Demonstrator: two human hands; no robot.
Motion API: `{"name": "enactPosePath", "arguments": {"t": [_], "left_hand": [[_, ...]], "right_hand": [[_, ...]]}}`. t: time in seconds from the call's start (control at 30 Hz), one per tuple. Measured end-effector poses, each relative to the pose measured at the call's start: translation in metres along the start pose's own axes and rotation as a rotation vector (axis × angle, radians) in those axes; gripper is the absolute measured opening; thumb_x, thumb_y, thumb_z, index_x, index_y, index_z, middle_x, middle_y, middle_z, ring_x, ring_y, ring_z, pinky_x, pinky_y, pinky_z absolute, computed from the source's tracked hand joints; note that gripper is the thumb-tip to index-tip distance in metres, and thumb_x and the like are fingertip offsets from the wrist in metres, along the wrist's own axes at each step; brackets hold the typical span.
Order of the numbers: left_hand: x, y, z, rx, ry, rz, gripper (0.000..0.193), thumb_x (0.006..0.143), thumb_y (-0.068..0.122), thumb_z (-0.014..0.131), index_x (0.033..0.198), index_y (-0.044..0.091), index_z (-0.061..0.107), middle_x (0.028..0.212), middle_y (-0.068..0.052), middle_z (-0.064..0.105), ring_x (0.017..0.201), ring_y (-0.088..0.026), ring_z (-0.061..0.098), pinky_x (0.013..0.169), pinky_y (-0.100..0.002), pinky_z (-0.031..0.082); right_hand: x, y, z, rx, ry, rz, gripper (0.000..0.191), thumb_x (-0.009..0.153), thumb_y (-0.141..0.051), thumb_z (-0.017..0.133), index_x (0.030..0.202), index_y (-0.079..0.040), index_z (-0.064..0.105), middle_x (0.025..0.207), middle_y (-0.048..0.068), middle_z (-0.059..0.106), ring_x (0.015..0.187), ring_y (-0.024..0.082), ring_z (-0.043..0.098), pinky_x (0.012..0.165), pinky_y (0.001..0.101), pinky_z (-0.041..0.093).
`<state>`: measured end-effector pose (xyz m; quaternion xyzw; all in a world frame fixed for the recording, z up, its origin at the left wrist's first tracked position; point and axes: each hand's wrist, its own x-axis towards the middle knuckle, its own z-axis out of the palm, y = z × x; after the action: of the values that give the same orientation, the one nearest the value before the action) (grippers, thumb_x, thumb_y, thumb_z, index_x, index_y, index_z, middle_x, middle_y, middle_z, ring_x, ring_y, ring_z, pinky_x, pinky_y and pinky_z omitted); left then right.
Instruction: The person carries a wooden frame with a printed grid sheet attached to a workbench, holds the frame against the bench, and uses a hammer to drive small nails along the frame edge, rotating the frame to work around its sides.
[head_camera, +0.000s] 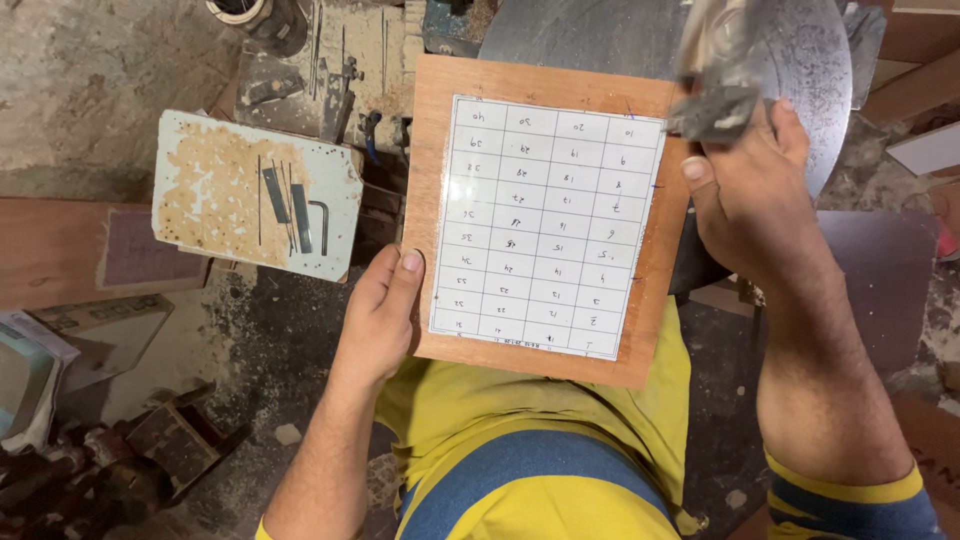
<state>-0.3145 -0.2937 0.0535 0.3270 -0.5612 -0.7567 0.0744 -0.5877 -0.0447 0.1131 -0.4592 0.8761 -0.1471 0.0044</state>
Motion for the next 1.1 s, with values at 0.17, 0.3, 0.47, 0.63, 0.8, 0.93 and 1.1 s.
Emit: {"name": "enactPosePath", "arguments": {"t": [0.17,0.3,0.47,0.63,0.8,0.93,1.1], "left_hand": [[-0.001,0.0,0.001,0.025,0.012,0.003,0.035,0.109,0.031,0.05,0.114,-0.001,0.064,0.091,-0.003,0.068,0.079,-0.007,0.058,0.07,-0.025,0.051],[0.002,-0.001,0.0,0.029,0.015,-0.021,0.035,0.108,0.031,0.05,0.112,-0.001,0.063,0.09,-0.003,0.068,0.078,-0.007,0.058,0.069,-0.025,0.051],[0.005,-0.006,-0.002,0.012,0.015,0.005,0.034,0.109,0.03,0.051,0.111,-0.001,0.063,0.091,-0.002,0.068,0.079,-0.006,0.058,0.07,-0.024,0.051],[0.006,-0.01,-0.003,-0.005,0.023,-0.017,0.033,0.109,0.03,0.051,0.113,-0.001,0.064,0.089,-0.002,0.066,0.076,-0.007,0.055,0.067,-0.024,0.049],[0.004,-0.009,-0.004,-0.005,0.014,-0.008,0.034,0.109,0.03,0.05,0.115,-0.001,0.064,0.092,-0.002,0.068,0.078,-0.007,0.058,0.07,-0.024,0.051],[0.003,-0.007,-0.005,-0.035,0.008,-0.01,0.034,0.108,0.029,0.051,0.117,-0.001,0.063,0.094,-0.004,0.069,0.081,-0.007,0.06,0.072,-0.025,0.053],[0.005,-0.009,-0.005,-0.032,0.003,0.012,0.035,0.109,0.03,0.051,0.119,-0.001,0.063,0.097,-0.003,0.07,0.084,-0.007,0.061,0.075,-0.024,0.053]], "right_hand": [[0.0,0.001,0.001,0.077,-0.021,0.075,0.039,0.112,-0.015,0.046,0.148,-0.002,0.052,0.153,0.022,0.053,0.153,0.037,0.041,0.129,0.0609,0.013],[0.0,0.003,0.003,0.146,0.081,-0.013,0.053,0.113,-0.018,0.043,0.161,0.004,0.041,0.159,0.029,0.045,0.15,0.046,0.035,0.124,0.0604,0.014],[-0.001,0.005,0.006,0.052,-0.027,0.057,0.049,0.113,-0.021,0.041,0.158,-0.002,0.043,0.158,0.026,0.049,0.152,0.041,0.038,0.129,0.0582,0.012],[0.001,0.005,0.009,0.059,-0.047,0.068,0.053,0.112,-0.02,0.039,0.162,-0.002,0.039,0.158,0.026,0.047,0.151,0.042,0.038,0.127,0.0601,0.01],[0.004,0.0,0.006,0.059,-0.012,0.011,0.057,0.114,-0.02,0.039,0.167,0.002,0.033,0.164,0.03,0.04,0.151,0.047,0.032,0.124,0.0621,0.009],[0.003,-0.006,0.001,0.049,-0.131,0.157,0.042,0.111,-0.02,0.04,0.151,-0.008,0.046,0.156,0.022,0.048,0.152,0.037,0.037,0.13,0.0578,0.009],[0.002,-0.01,0.0,0.012,-0.084,0.122,0.038,0.114,-0.016,0.043,0.149,-0.008,0.053,0.162,0.025,0.045,0.158,0.038,0.033,0.129,0.0591,0.009]]}}
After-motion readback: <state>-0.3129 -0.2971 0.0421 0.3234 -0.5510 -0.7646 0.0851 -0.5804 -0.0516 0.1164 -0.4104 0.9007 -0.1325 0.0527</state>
